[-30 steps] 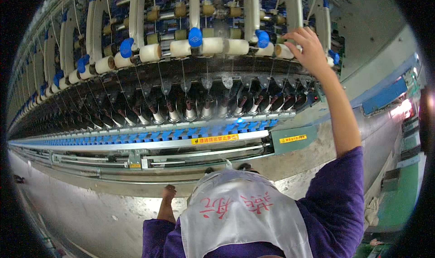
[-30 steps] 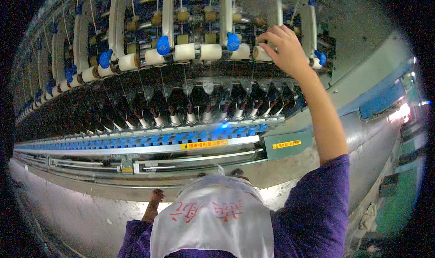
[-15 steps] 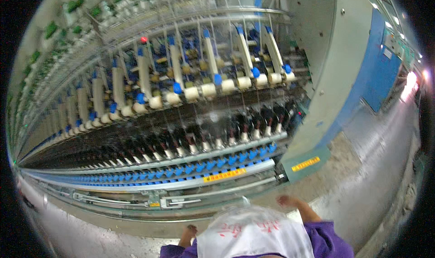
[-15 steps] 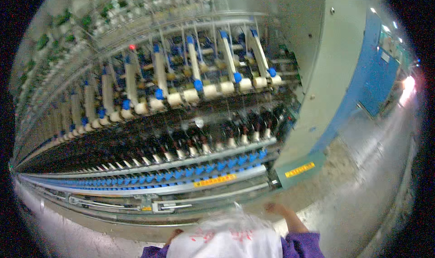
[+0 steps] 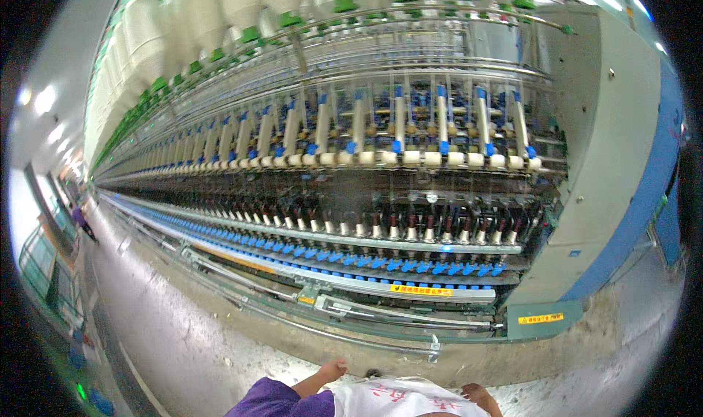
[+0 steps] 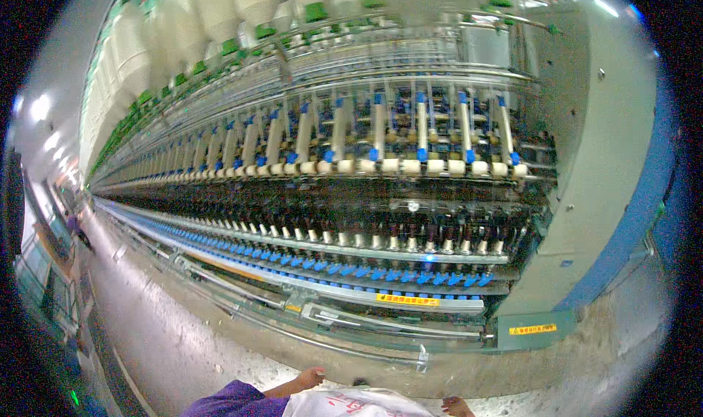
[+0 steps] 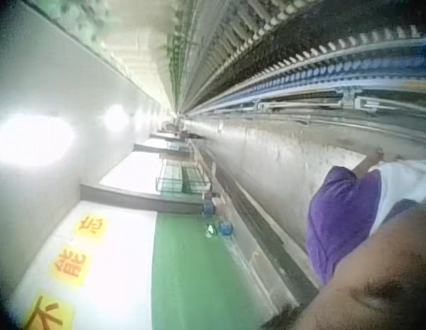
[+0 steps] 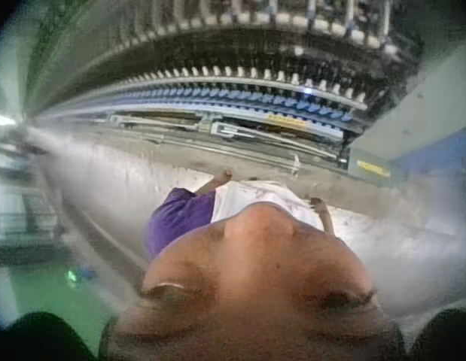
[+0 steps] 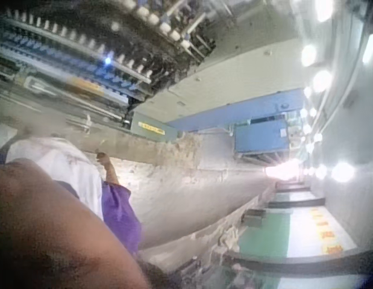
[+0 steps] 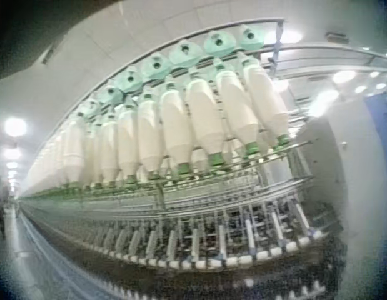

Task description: The person walks along a row of spinning machines in a textile factory and repeatedly repairs broken threads by hand. They tie threads, adjust guides, and replace empty bobbins with full ones to restore machine operation.

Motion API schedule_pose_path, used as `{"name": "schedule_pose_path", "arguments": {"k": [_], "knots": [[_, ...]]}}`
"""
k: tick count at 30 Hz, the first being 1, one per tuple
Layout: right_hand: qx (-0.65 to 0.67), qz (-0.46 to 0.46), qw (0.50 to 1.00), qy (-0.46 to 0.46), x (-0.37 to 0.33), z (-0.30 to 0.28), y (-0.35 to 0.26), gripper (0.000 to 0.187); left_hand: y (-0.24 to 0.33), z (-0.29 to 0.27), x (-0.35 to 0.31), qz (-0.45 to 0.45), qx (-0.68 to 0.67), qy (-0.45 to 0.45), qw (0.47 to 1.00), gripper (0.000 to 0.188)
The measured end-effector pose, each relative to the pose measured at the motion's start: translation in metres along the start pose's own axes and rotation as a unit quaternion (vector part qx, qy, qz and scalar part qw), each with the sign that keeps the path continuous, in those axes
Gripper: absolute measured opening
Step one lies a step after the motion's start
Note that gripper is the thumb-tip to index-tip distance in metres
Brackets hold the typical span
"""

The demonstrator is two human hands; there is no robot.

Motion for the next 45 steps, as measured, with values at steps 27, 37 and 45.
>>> {"name": "schedule_pose_path", "arguments": {"k": [27,37,45], "knots": [[-0.639,-0.127,0.698,-0.297,0.205,0.497,-0.149,0.025,-0.231,-0.488,-0.305,-0.052,-0.411,0.344,0.842,0.027],[-0.713,-0.159,0.527,-0.434,0.375,0.788,-0.174,0.029,-0.398,-0.594,-0.306,-0.201,-0.377,0.406,0.808,0.019],[-0.495,-0.415,0.599,-0.474,0.402,1.321,-0.329,0.029,-0.473,-0.646,-0.325,-0.313,-0.424,0.37,0.765,0.017]]}}
Point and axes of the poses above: each hand's wrist, its own x-axis towards the middle knuckle, its own z-axis out of the palm, y = z × x, the point moved 7 cm from there along x, towards the middle knuckle, and after that the axes turned 15 degrees about -z, right-handed, at the moved point
